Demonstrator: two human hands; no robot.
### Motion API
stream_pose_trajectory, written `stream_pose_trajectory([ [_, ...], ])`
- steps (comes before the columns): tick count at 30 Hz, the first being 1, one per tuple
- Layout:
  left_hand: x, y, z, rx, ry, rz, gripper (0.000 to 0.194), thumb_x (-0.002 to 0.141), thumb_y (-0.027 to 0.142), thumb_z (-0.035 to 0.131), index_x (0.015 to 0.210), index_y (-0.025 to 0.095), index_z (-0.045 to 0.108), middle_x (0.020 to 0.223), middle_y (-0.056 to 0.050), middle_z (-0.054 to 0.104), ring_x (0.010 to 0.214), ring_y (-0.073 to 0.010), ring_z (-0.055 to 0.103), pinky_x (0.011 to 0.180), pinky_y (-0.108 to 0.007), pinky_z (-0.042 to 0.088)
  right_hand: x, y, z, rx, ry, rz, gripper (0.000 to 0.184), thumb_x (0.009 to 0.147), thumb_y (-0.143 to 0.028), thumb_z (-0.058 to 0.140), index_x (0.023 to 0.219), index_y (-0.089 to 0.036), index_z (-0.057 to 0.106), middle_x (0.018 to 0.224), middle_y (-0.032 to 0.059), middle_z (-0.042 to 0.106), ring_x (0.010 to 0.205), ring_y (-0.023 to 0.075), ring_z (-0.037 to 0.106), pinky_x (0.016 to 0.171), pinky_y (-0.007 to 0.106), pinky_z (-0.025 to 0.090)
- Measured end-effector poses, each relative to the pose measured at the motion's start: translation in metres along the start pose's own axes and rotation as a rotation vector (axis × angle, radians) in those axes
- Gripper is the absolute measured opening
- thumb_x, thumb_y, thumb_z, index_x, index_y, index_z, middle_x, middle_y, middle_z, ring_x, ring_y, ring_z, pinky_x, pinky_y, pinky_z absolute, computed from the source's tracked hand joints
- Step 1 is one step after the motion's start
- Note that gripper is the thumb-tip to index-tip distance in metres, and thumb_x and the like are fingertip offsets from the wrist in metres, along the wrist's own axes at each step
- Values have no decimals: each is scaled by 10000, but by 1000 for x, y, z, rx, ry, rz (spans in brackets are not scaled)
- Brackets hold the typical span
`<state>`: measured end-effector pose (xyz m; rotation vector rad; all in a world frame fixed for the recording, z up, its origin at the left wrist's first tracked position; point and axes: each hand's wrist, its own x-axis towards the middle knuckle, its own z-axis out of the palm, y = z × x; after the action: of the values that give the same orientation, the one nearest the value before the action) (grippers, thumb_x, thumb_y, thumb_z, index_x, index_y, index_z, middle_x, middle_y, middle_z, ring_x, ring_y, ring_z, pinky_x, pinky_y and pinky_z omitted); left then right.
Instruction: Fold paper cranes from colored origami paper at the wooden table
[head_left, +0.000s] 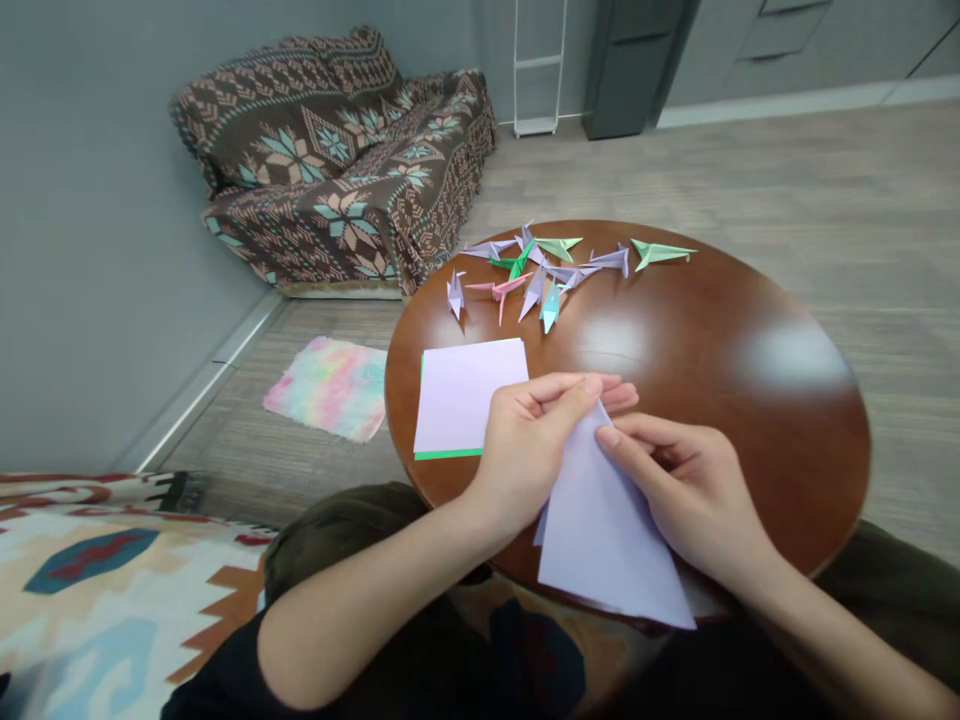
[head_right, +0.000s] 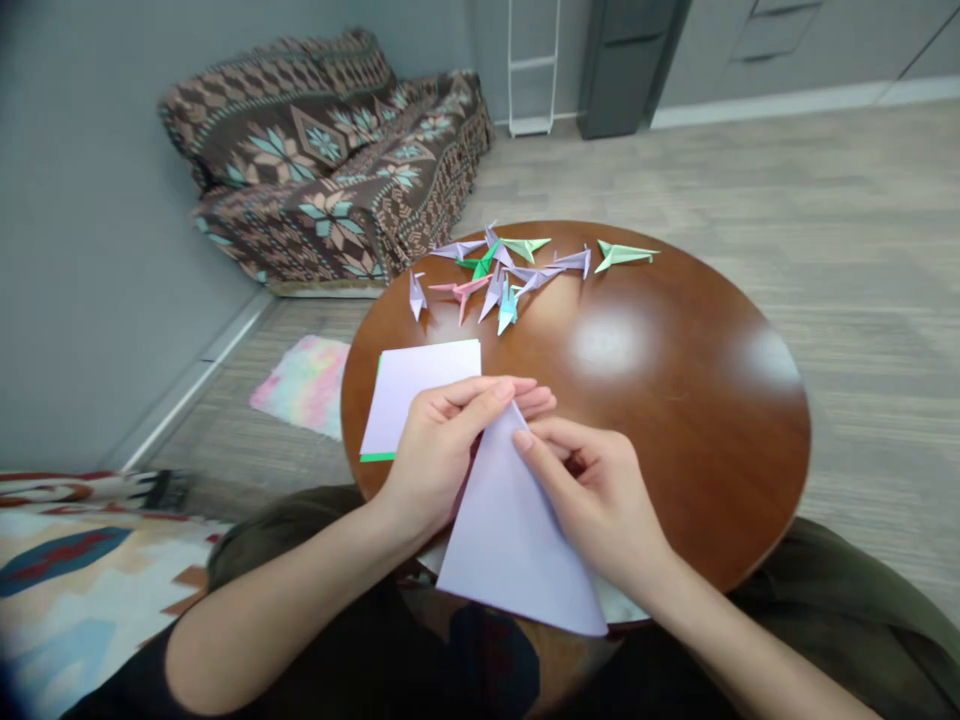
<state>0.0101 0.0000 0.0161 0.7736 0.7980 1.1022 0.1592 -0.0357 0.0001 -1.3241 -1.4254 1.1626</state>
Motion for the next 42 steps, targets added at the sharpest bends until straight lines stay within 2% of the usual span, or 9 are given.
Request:
stream_pose_trajectory([
  [5,10,8,-5,-31,111,122,264,813,411,851,895,163,812,966,-98,838,1014,-257,795,999,-381,573,-1,0,2,34,-48,20,361,963,-435,669,748,-165,775,620,9,614,530,115,479,474,224,370],
  [8,9,12,-6,111,61,109,310,800,455,854,890,159,825,949,-92,828,935,-227,774,881,-320,574,-1,0,2,104,-11,44,325,945,-436,696,774,-174,782,641,10,651,535,119,511,478,219,389],
  [11,3,11,-4,302,15,82,260,779,411,876,835,160,835,834,-48,797,763,-166,693,708,-257,507,1,0,0,151,10,58,306,915,-439,734,757,-179,772,636,6,655,532,121,524,473,217,404],
  [14,0,10,-2,350,15,80,226,777,374,874,756,155,822,722,-20,746,663,-127,602,635,-242,441,3,-1,-2,146,21,40,301,917,-443,740,772,-181,770,660,10,674,546,122,538,483,214,423],
  [20,0,11,0,361,9,69,206,748,353,894,711,163,823,733,-38,756,699,-147,611,662,-257,449,4,0,-4,99,113,-12,265,911,-422,763,773,-196,766,694,13,715,578,124,575,511,211,444],
  [29,4,9,-6,325,61,87,222,728,376,913,773,171,841,746,-44,768,688,-152,630,649,-265,473,1,-2,-4,76,97,-29,217,901,-382,775,782,-201,783,675,9,722,555,120,589,505,209,444],
  [36,-1,8,-1,273,-24,84,154,763,312,896,777,172,831,810,-42,791,773,-158,684,757,-261,538,1,-3,-3,114,189,-59,163,893,-353,790,809,-214,779,734,9,754,613,129,644,558,207,506],
  [42,1,7,-4,262,9,114,199,752,339,898,732,170,795,702,-13,721,653,-122,589,642,-246,468,-4,-6,-1,22,232,-96,179,884,-368,798,789,-218,774,695,8,739,554,133,641,488,212,508],
])
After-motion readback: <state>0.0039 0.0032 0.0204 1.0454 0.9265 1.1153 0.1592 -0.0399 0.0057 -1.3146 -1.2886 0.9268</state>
